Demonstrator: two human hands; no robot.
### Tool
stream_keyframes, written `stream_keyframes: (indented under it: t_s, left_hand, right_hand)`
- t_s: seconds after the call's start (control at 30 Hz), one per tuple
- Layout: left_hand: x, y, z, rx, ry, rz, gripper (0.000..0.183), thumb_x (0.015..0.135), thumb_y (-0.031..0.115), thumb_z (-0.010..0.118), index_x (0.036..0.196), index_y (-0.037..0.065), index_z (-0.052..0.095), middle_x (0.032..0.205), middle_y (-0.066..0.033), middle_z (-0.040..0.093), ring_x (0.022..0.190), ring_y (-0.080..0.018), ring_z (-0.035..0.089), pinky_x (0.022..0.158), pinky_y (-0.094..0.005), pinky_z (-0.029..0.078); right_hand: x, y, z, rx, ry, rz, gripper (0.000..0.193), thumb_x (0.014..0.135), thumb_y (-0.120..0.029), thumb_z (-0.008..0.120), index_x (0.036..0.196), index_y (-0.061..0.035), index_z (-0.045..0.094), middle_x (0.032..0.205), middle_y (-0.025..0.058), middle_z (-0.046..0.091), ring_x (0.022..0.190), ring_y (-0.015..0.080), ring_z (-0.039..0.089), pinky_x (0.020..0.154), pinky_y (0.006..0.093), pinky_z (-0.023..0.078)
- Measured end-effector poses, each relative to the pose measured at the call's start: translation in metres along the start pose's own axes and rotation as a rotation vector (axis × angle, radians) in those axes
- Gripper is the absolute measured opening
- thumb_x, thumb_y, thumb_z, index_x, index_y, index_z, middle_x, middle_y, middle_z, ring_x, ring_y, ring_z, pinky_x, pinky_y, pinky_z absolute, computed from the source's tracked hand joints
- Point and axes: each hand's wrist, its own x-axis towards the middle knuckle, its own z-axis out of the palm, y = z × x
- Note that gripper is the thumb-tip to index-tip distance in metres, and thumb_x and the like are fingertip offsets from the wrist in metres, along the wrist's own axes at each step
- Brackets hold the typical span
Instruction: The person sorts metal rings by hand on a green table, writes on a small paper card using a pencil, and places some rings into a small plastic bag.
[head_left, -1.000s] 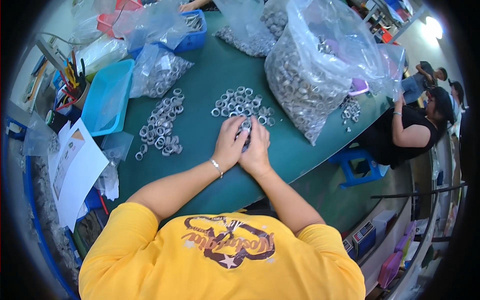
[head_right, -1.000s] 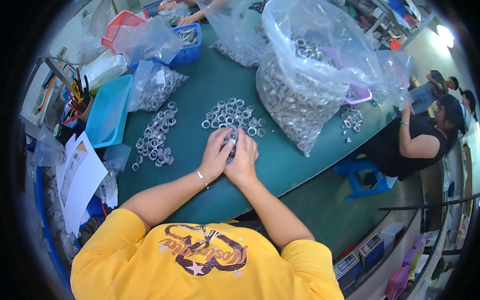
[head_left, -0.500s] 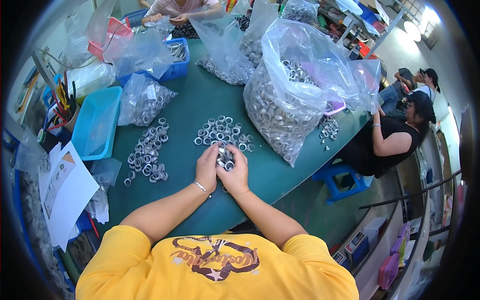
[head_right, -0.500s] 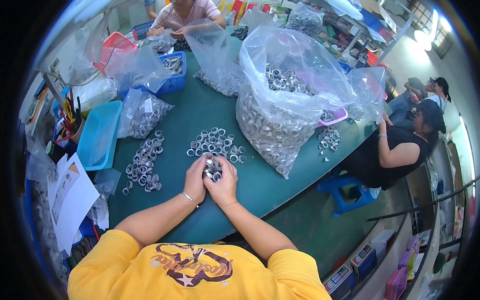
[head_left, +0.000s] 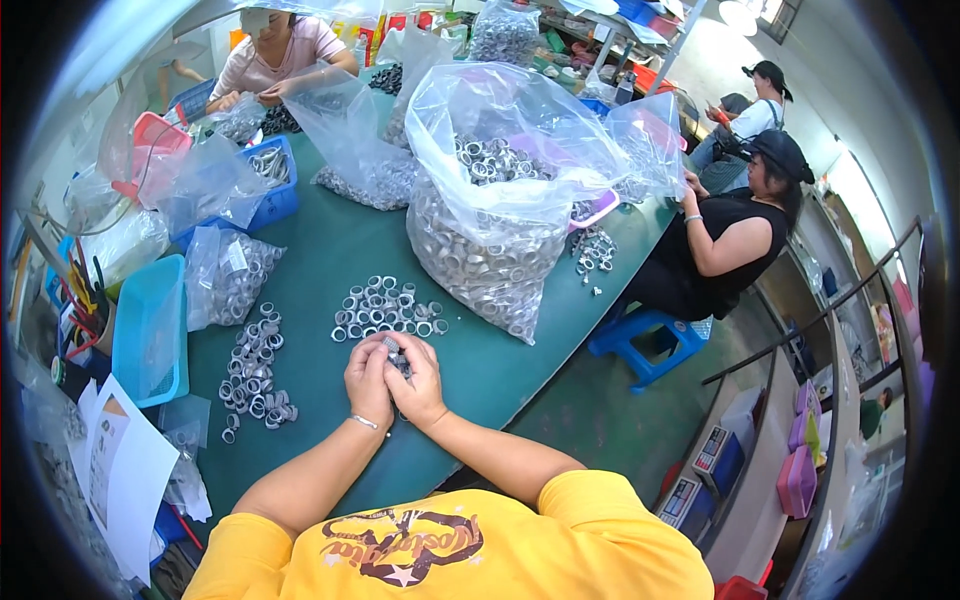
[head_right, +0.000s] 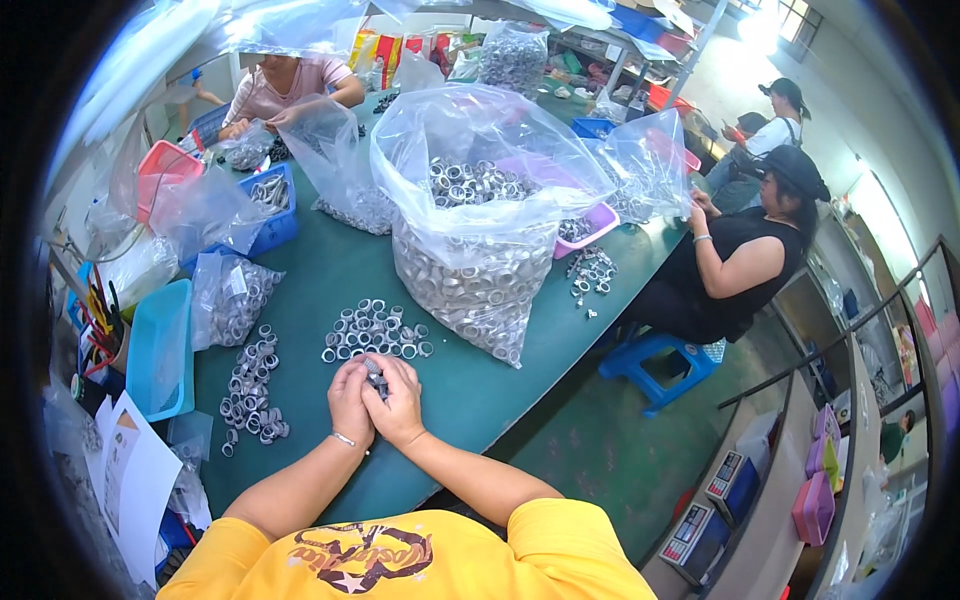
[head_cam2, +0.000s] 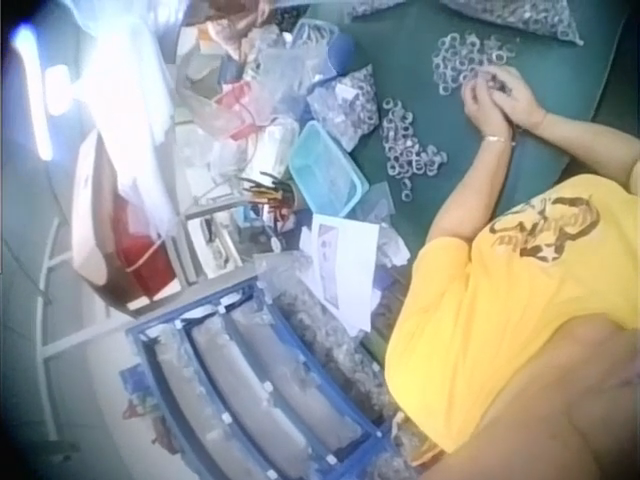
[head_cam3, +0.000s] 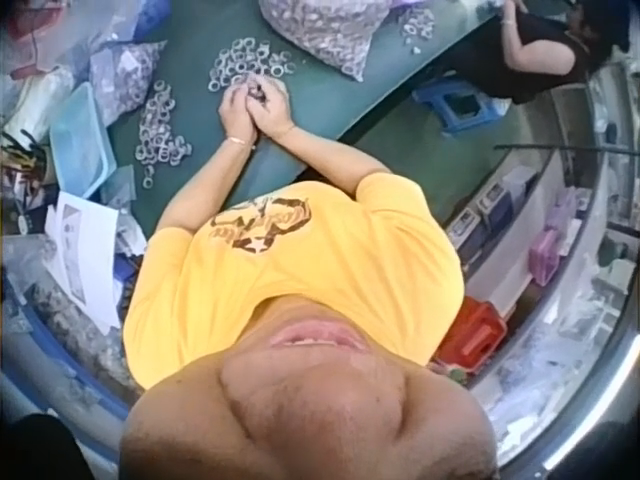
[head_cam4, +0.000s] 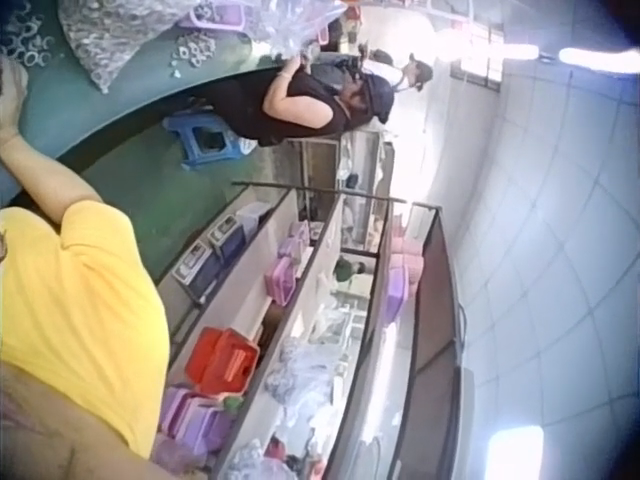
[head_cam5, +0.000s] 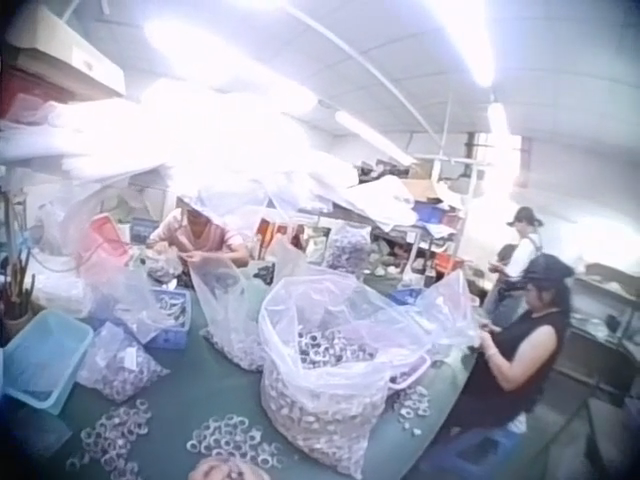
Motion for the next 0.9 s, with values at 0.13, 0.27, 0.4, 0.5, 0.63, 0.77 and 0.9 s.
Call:
stream_keyframes:
  t_s: [0.13,0.27,0.4,0.5,0.63,0.77,0.9]
  left_hand:
    - [-0.005,0.007,0.013,0.017,0.089,0.009,0.009,0.091,0.008,0.054,0.091,0.001,0.059,0.114,-0.0091,0.058,0.100,-0.0171,0.056,0.087,-0.0286,0.046]
    - [0.000,-0.006,0.001,0.326,0.028,0.075,0.024,0.095,0.015,0.050,0.114,0.002,0.057,0.111,-0.0080,0.060,0.098,-0.0144,0.056,0.087,-0.0266,0.045]
    - [-0.002,-0.007,-0.002,0.560,-0.052,0.276,0.026,0.094,0.016,0.050,0.112,0.001,0.061,0.117,-0.0153,0.057,0.108,-0.0272,0.055,0.096,-0.0362,0.042]
    - [-0.004,0.003,-0.001,0.754,-0.086,0.419,0.028,0.091,0.015,0.050,0.114,0.001,0.059,0.117,-0.0177,0.057,0.108,-0.0310,0.055,0.095,-0.0381,0.043]
    - [-0.001,0.003,-0.001,0.771,-0.110,0.402,0.029,0.091,0.016,0.050,0.115,0.002,0.059,0.115,-0.0169,0.058,0.105,-0.0304,0.057,0.093,-0.0372,0.045]
    - [0.002,-0.006,0.006,0.597,-0.041,0.266,0.028,0.092,0.015,0.050,0.113,0.000,0.060,0.114,-0.0148,0.061,0.102,-0.0273,0.059,0.091,-0.0348,0.046]
    - [-0.004,-0.012,0.014,0.345,0.034,0.125,0.027,0.093,0.014,0.052,0.113,0.000,0.061,0.111,-0.0124,0.062,0.099,-0.0200,0.060,0.087,-0.0304,0.048]
  right_hand:
    - [0.001,-0.001,-0.002,-0.010,-0.003,-0.027,0.029,0.079,-0.019,0.064,0.106,-0.0083,0.064,0.110,0.0099,0.064,0.106,0.0311,0.055,0.094,0.0396,0.041]
    - [-0.002,0.007,-0.003,-0.054,-0.064,-0.013,0.025,0.083,-0.018,0.060,0.106,-0.0079,0.064,0.112,0.0095,0.064,0.107,0.0301,0.055,0.094,0.0393,0.040]
    - [-0.006,0.003,-0.017,-0.328,-0.196,-0.034,0.030,0.090,-0.022,0.051,0.115,-0.0097,0.060,0.123,0.0078,0.058,0.115,0.0290,0.051,0.101,0.0424,0.032]
    - [-0.010,0.000,-0.015,-0.446,-0.155,-0.054,0.031,0.091,-0.023,0.051,0.118,-0.0092,0.058,0.125,0.0113,0.055,0.117,0.0310,0.049,0.101,0.0435,0.033]
    - [-0.009,0.000,-0.015,-0.470,-0.128,-0.045,0.030,0.092,-0.022,0.050,0.117,-0.0082,0.058,0.124,0.0145,0.053,0.116,0.0338,0.048,0.100,0.0447,0.035]
    - [-0.007,-0.001,-0.010,-0.292,-0.061,0.017,0.026,0.092,-0.021,0.050,0.112,-0.0072,0.059,0.119,0.0157,0.055,0.111,0.0350,0.051,0.097,0.0429,0.038]
    - [-0.004,0.004,-0.009,-0.176,0.004,0.030,0.019,0.091,-0.017,0.054,0.101,-0.0041,0.062,0.108,0.0165,0.060,0.101,0.0322,0.058,0.090,0.0384,0.043]
